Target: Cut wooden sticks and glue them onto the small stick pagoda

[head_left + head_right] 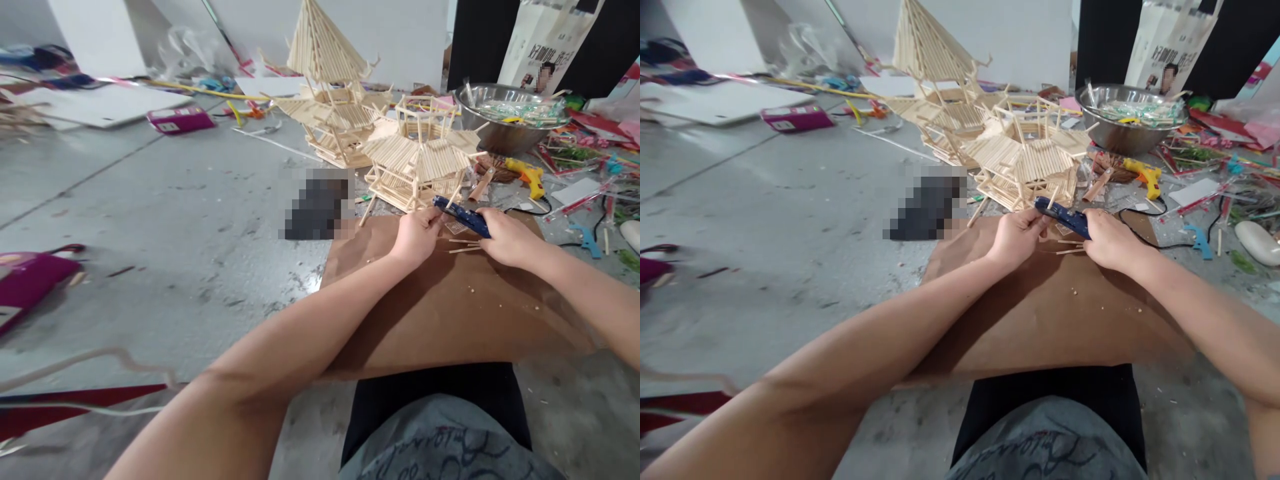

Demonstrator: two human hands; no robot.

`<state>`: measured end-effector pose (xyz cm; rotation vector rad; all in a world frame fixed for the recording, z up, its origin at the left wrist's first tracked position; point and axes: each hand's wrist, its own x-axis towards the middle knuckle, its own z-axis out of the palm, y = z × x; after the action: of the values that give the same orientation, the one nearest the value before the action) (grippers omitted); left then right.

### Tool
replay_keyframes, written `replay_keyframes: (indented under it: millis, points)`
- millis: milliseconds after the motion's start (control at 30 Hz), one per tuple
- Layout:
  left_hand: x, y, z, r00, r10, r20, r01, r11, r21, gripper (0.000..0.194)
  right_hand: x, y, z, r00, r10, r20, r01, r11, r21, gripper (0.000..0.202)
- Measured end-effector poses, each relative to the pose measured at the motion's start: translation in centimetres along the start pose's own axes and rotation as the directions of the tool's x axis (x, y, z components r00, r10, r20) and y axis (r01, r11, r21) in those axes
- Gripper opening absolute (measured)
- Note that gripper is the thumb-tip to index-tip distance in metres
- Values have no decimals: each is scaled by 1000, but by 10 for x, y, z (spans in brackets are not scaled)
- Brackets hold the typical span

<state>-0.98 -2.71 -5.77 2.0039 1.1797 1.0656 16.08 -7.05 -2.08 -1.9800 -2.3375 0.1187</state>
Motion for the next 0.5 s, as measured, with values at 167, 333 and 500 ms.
replay_keyframes:
  millis: [167,333,500]
  points:
    - [2,-5,0,996,62,-65,-47,978,205,22,5,-4,4,997,1,-79,-5,998,-59,45]
    - [2,-14,1,992,123,-33,-105,936,335,20,8,0,18,985,-70,-161,55,994,-96,57]
    - [3,-20,5,981,192,-31,-173,935,310,24,5,3,26,981,-38,-190,29,998,-48,66]
